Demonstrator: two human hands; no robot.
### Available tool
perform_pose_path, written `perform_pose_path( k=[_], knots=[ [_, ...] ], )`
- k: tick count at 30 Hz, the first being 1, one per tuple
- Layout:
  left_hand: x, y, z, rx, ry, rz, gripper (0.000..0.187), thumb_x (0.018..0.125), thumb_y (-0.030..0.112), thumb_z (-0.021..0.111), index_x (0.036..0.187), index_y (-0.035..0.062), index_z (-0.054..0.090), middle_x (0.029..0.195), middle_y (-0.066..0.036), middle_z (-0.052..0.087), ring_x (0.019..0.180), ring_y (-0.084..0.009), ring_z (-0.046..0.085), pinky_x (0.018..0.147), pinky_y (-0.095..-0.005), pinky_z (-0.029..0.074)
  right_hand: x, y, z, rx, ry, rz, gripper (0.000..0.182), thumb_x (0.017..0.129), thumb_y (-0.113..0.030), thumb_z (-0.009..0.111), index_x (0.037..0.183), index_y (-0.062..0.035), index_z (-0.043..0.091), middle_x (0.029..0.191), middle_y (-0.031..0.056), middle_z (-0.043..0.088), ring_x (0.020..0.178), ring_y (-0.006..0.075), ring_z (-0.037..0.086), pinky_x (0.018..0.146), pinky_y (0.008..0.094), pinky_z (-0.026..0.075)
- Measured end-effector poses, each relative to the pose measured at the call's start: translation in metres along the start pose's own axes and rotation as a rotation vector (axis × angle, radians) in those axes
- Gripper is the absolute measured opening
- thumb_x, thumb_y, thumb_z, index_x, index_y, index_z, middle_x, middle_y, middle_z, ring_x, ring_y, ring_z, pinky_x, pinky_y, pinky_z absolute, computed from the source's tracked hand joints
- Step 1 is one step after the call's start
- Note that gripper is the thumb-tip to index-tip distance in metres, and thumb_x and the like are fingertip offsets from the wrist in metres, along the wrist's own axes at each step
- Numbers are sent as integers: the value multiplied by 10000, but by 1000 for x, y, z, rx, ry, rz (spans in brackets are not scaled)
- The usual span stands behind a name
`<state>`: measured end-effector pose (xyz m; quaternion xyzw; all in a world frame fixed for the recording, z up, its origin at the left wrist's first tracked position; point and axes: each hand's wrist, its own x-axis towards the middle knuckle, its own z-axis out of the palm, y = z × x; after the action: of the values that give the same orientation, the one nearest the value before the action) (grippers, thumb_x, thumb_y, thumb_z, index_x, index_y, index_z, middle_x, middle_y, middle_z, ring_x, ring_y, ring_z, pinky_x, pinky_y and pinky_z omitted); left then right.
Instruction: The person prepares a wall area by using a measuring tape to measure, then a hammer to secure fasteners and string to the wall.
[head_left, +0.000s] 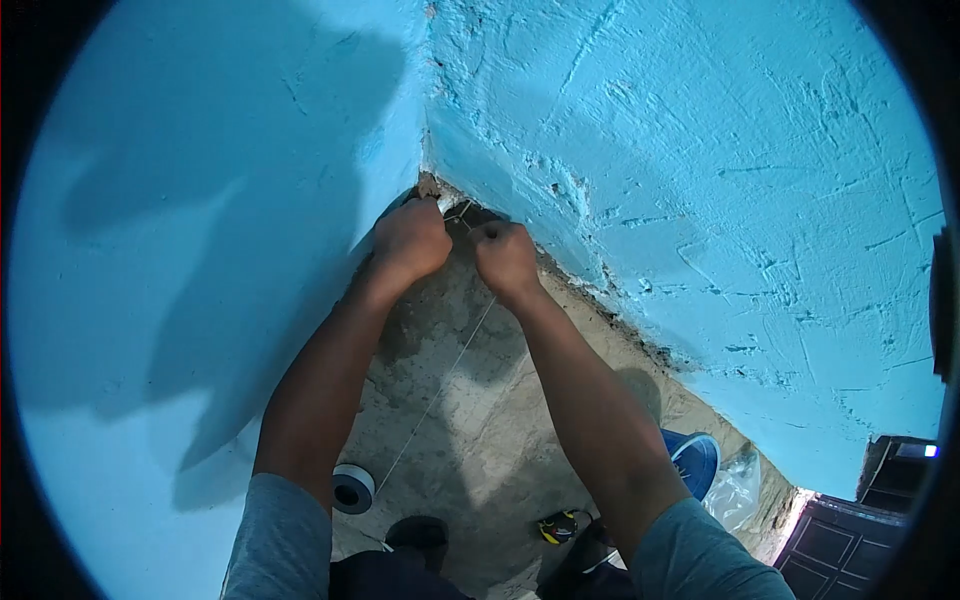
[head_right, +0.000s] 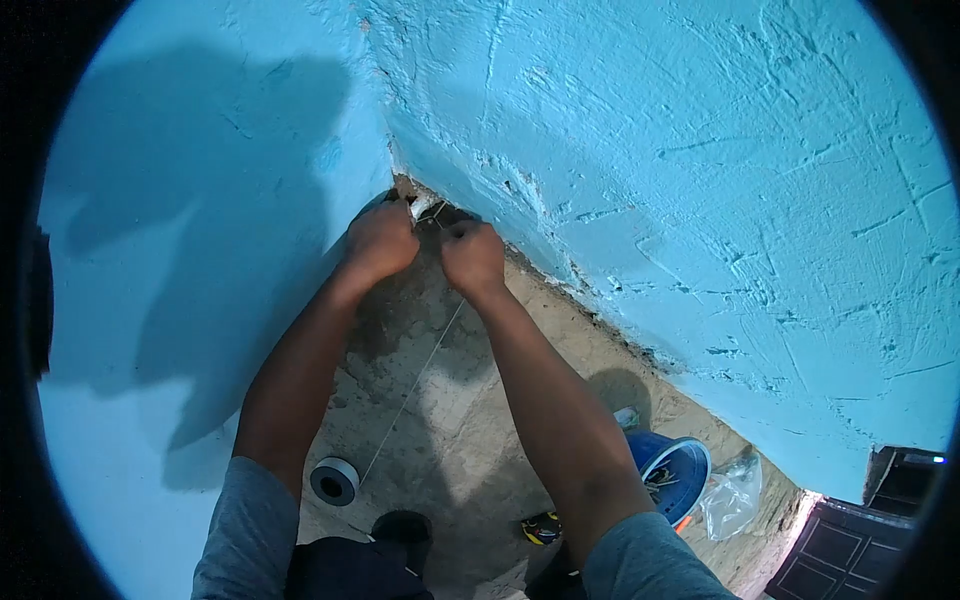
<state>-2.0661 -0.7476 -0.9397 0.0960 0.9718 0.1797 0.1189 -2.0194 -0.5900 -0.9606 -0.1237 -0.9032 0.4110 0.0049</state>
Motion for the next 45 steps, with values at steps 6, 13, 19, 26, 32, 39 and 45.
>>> perform_pose_path(
  k=[6,13,19,26,32,39,45],
  knots=[
    [18,-1,13,-382,89,95,230,975,188,610,1093,19,712,1126,-235,712,1086,-397,682,925,-477,516,11,-5,-2,253,-25,97,296,900,-210,660,1013,44,763,883,230,738,817,308,698,795,405,529],
    [16,-6,33,-1099,-10,25,241,1053,208,595,1114,18,729,966,-36,699,829,-113,564,786,-292,470,4,-7,0,505,-6,189,246,941,-175,663,1025,39,753,751,83,662,703,148,583,665,330,456],
    [22,-13,41,-1073,14,164,223,1056,141,560,1105,-15,712,962,-26,681,867,-129,573,807,-304,482,-6,-30,-14,752,-111,327,197,956,-141,665,984,43,731,758,53,655,638,124,537,613,301,415],
    [13,-19,33,-634,133,481,180,967,0,591,1098,-57,700,1011,-161,680,927,-256,673,829,-343,529,-4,-23,-10,589,-80,24,214,978,-129,628,1055,33,746,772,125,723,658,207,680,634,358,507],
    [10,-22,27,-712,114,491,155,972,36,622,1055,-53,719,1011,-153,698,922,-274,691,807,-355,544,-6,-14,-6,14,173,-372,210,954,-153,630,1068,-36,762,953,273,720,900,453,704,805,492,548],
    [12,-22,34,-851,114,398,172,1007,75,628,1072,-27,750,1038,-126,750,962,-204,715,869,-325,554,-3,-10,-9,-47,52,-141,214,924,-146,644,1056,-28,764,980,254,733,925,459,700,848,502,547],
    [15,-22,34,-923,31,321,177,1009,39,604,1102,-61,717,1036,-118,752,996,-182,713,902,-308,555,-7,-8,-12,49,99,-158,213,922,-90,622,1063,-24,768,999,259,730,936,452,700,847,512,543]
  ],
)
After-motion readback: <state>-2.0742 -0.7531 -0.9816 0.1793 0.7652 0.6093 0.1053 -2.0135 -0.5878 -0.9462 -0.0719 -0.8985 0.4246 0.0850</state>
